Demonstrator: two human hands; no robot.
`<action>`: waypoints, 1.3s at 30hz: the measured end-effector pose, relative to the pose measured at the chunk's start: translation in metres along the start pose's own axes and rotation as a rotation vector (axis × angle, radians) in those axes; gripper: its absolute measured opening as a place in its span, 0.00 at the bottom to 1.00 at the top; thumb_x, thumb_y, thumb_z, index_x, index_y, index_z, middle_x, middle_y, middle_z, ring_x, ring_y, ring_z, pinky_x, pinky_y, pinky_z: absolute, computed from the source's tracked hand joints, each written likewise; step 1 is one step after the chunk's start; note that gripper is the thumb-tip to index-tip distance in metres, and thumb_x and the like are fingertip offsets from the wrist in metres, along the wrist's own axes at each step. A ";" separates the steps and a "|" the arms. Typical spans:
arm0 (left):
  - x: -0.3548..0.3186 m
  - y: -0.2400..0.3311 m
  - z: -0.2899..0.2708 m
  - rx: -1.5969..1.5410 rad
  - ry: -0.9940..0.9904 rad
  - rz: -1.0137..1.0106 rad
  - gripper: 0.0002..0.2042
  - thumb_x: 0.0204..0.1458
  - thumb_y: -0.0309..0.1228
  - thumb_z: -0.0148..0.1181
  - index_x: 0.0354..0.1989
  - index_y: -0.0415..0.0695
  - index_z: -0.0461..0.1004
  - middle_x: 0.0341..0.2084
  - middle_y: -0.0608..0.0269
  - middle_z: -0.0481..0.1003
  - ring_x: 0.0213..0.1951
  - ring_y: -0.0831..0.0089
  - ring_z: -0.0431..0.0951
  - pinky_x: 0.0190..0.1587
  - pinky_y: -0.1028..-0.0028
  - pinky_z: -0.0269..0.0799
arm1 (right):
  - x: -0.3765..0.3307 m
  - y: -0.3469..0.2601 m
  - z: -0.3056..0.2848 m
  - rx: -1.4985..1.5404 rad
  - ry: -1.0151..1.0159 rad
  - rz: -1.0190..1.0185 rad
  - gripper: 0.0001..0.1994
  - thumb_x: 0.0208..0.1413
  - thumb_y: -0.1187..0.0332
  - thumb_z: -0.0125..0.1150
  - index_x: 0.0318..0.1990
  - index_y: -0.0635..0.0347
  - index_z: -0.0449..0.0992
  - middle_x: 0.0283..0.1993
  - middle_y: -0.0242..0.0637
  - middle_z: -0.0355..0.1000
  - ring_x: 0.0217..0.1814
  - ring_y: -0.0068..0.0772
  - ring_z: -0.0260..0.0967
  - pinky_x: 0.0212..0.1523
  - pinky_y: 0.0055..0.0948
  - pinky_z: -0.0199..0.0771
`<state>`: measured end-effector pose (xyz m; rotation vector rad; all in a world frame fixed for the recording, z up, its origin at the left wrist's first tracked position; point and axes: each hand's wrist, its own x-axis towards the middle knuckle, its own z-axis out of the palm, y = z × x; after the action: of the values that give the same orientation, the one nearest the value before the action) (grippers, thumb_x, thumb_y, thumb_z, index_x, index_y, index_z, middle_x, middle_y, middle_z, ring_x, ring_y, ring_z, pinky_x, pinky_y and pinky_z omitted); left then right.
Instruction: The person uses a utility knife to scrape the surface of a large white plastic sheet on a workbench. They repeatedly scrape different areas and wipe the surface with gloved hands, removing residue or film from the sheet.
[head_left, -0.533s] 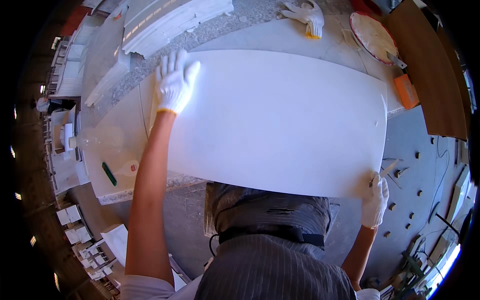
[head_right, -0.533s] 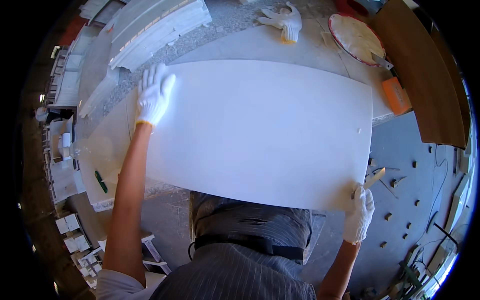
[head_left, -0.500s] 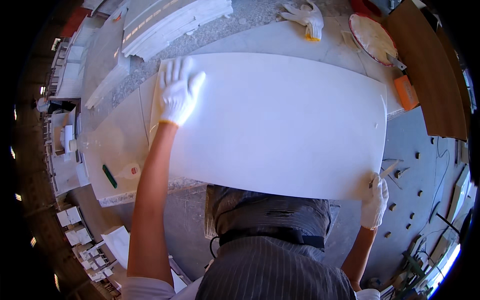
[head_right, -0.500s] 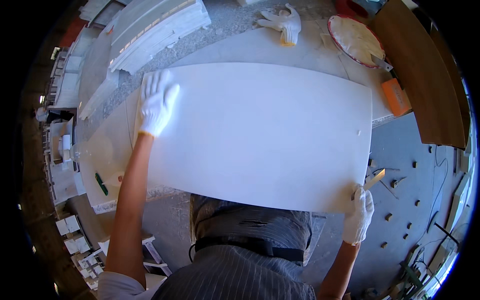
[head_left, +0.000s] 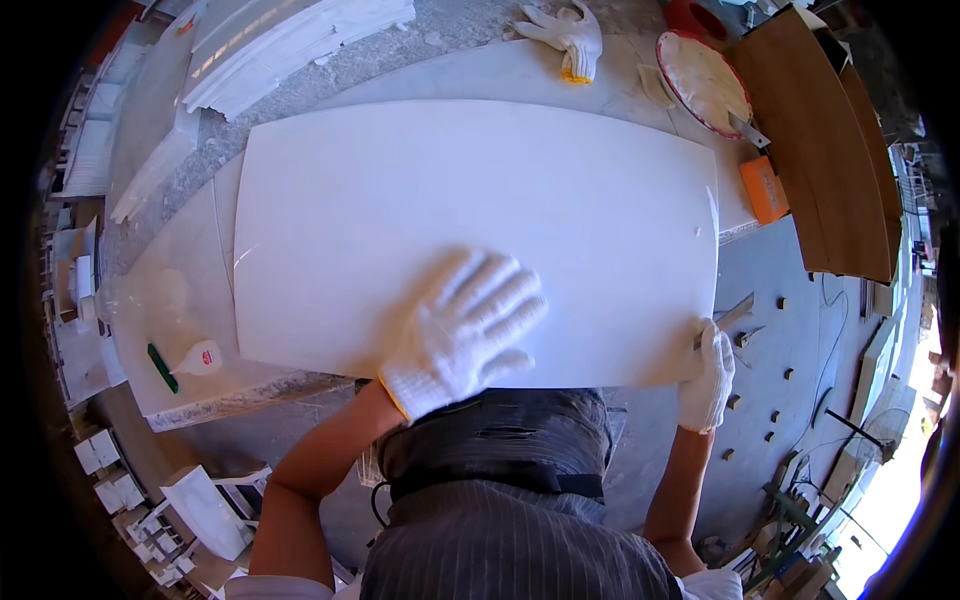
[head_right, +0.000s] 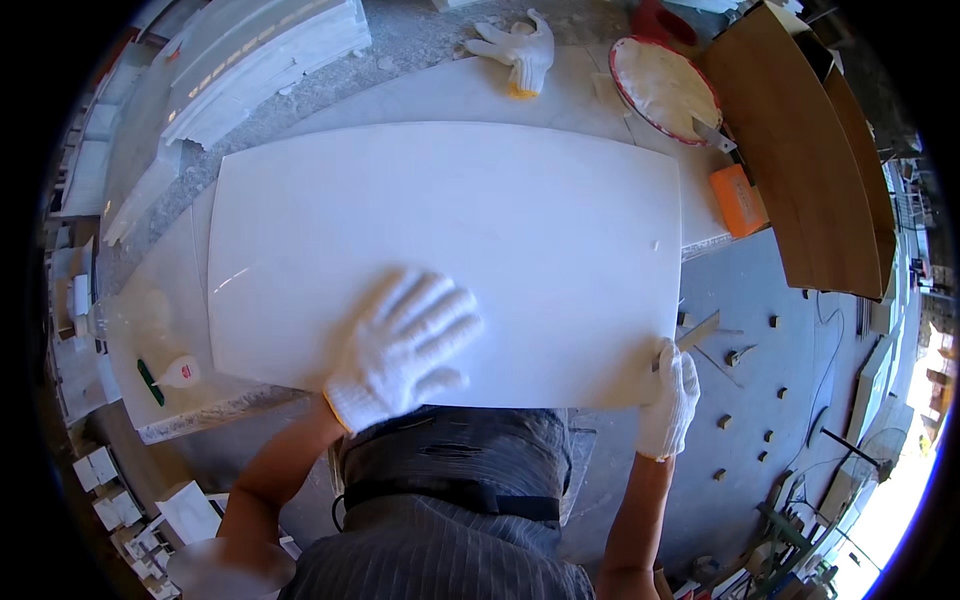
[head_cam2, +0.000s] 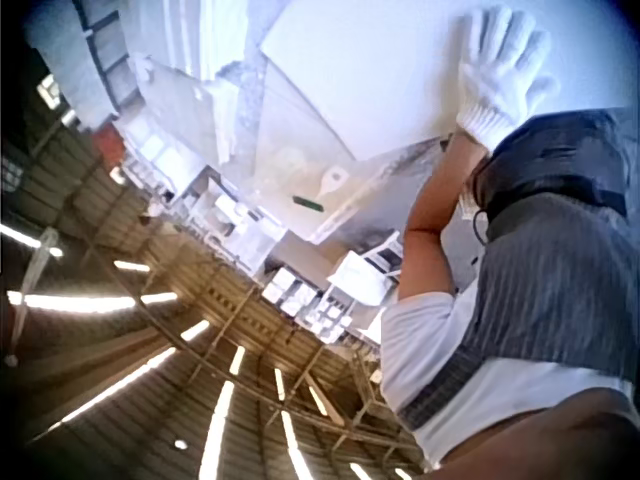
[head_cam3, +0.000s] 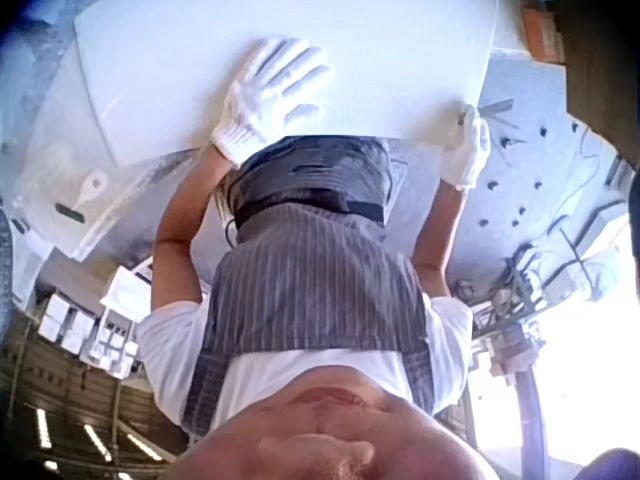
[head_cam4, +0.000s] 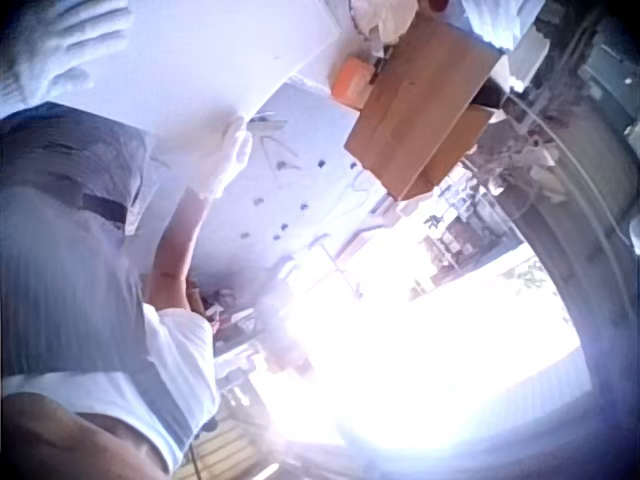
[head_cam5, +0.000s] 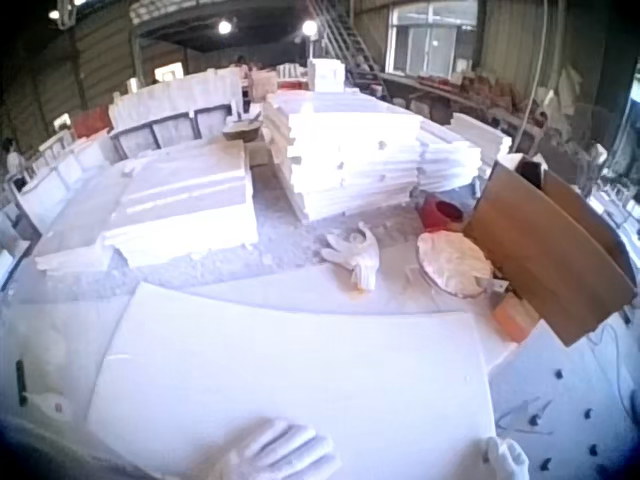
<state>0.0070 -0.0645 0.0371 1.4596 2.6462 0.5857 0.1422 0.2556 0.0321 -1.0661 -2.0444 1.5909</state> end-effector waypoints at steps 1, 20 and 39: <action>0.005 -0.011 -0.005 0.048 0.020 -0.049 0.32 0.65 0.60 0.39 0.68 0.53 0.67 0.71 0.58 0.61 0.73 0.57 0.56 0.75 0.52 0.46 | 0.003 -0.002 0.002 0.046 -0.012 0.026 0.14 0.67 0.59 0.58 0.38 0.62 0.78 0.29 0.22 0.64 0.32 0.15 0.58 0.33 0.22 0.62; -0.117 0.023 -0.031 0.031 0.228 -0.260 0.12 0.50 0.32 0.63 0.41 0.40 0.79 0.45 0.55 0.78 0.53 0.52 0.76 0.60 0.52 0.68 | 0.032 -0.010 -0.044 0.193 0.185 -0.088 0.14 0.70 0.63 0.54 0.53 0.64 0.74 0.50 0.42 0.75 0.50 0.34 0.75 0.49 0.32 0.79; -0.232 0.046 -0.011 -0.341 0.954 -1.389 0.14 0.65 0.29 0.54 0.56 0.36 0.72 0.34 0.62 0.75 0.37 0.76 0.72 0.44 0.72 0.71 | -0.161 -0.075 0.151 0.122 -1.469 -0.020 0.11 0.62 0.74 0.61 0.51 0.63 0.78 0.36 0.35 0.79 0.34 0.22 0.75 0.36 0.25 0.76</action>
<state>0.1682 -0.2374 0.0347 -1.0514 2.9157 1.5116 0.1225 0.0290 0.0828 0.4570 -2.4988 2.8459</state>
